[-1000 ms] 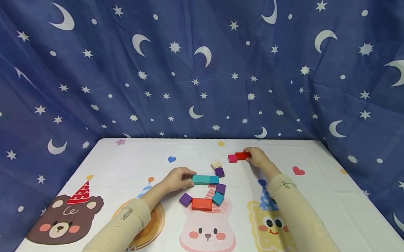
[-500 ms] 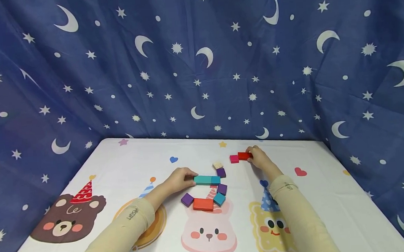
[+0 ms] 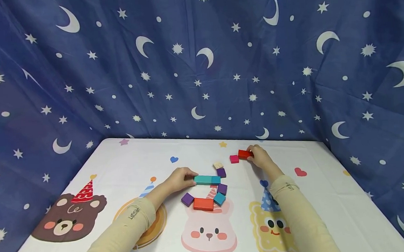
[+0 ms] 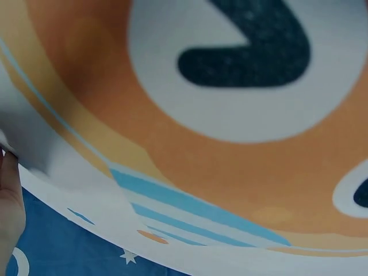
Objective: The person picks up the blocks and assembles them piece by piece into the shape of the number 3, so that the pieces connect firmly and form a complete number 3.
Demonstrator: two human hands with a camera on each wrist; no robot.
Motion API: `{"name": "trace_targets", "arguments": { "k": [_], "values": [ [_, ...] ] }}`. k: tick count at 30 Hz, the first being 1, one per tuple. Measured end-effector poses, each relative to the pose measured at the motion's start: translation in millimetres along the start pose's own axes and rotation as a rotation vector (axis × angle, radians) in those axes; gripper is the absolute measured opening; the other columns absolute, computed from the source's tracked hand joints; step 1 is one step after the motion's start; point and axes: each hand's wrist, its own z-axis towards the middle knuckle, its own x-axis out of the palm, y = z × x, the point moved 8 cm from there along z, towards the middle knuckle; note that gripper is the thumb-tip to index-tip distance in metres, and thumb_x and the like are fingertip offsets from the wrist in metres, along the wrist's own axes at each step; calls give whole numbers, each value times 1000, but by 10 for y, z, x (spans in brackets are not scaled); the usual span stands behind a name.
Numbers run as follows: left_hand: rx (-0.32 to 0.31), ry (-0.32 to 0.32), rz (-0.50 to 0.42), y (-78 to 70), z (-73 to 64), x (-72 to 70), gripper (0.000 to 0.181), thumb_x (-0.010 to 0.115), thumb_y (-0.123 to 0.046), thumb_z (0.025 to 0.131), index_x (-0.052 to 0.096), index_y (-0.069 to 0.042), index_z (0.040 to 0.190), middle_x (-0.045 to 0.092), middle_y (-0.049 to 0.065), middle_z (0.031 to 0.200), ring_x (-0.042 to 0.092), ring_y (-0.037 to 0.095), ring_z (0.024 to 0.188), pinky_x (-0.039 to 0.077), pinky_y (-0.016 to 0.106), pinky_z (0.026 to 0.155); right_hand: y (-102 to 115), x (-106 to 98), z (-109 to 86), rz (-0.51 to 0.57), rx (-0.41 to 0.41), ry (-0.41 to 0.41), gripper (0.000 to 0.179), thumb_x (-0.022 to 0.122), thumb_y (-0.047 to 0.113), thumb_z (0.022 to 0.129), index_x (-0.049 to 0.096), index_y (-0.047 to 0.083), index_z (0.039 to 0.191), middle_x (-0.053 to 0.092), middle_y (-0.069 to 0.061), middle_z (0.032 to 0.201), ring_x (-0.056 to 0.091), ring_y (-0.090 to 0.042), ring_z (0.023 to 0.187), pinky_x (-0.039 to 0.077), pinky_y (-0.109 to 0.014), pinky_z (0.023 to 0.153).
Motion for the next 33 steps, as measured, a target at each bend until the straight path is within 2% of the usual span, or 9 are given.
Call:
{"name": "trace_targets", "arguments": {
  "k": [6,13,21,30,33],
  "values": [
    [1,-1,-8,-14,-12,9,28,69,-10,84,67,2,109,69,15,106,63,28,102,50,40,91,49,-52,-20,9,-13,-50,42,69,12,84,57,-9,119,59,-25,108,58,-32,94,48,-44,94],
    [-11,0,-16,-6,-12,10,28,69,-10,84,68,1,110,69,15,106,62,27,102,49,40,92,38,-84,-35,141,17,-107,41,71,12,83,59,-10,116,60,-26,109,57,-33,94,49,-43,92],
    [-5,0,-21,-10,-28,8,28,69,-10,84,67,2,110,68,15,106,62,29,102,49,41,92,123,-69,-73,203,-62,-152,37,71,9,83,62,-11,112,63,-25,104,60,-30,84,53,-41,82],
    [-7,-7,-26,-3,-23,14,29,69,-9,84,67,1,110,68,15,106,62,28,103,49,40,92,249,-81,-79,229,-102,-181,36,74,11,80,64,-8,109,64,-22,102,59,-28,83,54,-39,80],
    [-2,-9,-21,8,-14,13,29,69,-10,84,68,1,110,69,14,105,63,27,101,50,39,91,310,-97,-95,238,-139,-194,35,74,10,79,65,-8,108,64,-21,100,60,-28,83,54,-39,78]
  ]
}}
